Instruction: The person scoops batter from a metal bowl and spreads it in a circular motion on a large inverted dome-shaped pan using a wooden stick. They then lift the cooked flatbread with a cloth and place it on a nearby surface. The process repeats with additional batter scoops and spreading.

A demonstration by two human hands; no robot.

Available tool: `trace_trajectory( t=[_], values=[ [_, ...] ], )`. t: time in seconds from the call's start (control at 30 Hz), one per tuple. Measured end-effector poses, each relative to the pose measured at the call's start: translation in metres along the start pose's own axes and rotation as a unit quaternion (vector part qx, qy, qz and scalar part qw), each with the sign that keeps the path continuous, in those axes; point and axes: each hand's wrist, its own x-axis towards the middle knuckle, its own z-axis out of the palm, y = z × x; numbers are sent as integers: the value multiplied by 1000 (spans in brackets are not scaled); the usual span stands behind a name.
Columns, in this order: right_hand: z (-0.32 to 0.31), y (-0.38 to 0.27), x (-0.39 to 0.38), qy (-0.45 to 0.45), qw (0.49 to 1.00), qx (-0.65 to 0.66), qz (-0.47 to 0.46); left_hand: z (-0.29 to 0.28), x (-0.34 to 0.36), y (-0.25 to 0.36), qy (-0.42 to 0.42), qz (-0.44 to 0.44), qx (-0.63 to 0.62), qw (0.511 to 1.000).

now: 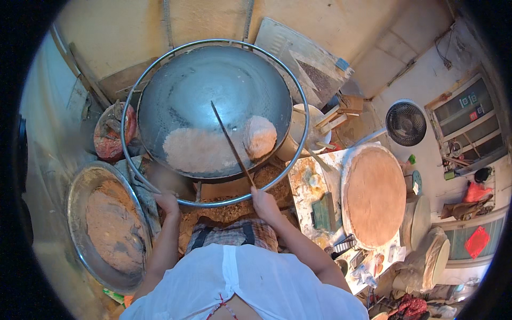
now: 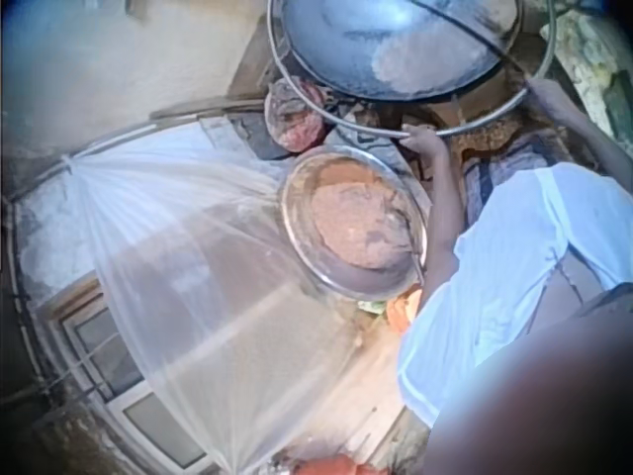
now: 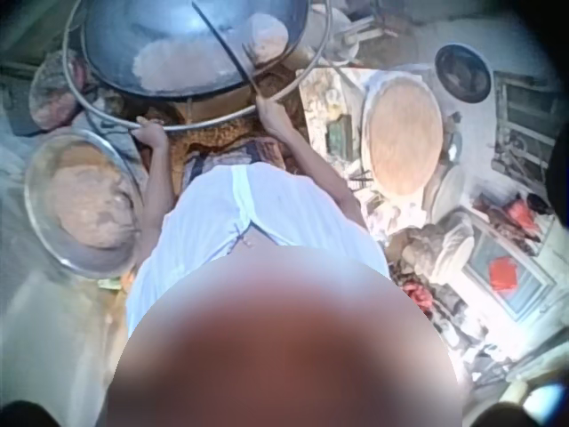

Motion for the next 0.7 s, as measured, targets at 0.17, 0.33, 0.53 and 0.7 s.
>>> trace_trajectory(
  t=[0.17, 0.33, 0.53, 0.7],
  values=[
    [-36, 7, 59, 16, 997, 21, 72, -17, 45, 16, 47, 78, 76, 993],
    [-11, -13, 3, -89, 993, -35, -63, -71, 84, -19, 35, 92, 93, 991],
    [-38, -3, 88, -72, 992, -105, 18, -25, 23, -30, -2, 36, -45, 998],
    [-19, -1, 8, -89, 995, -9, 33, -4, 27, -12, 21, 51, 30, 998]
  ],
)
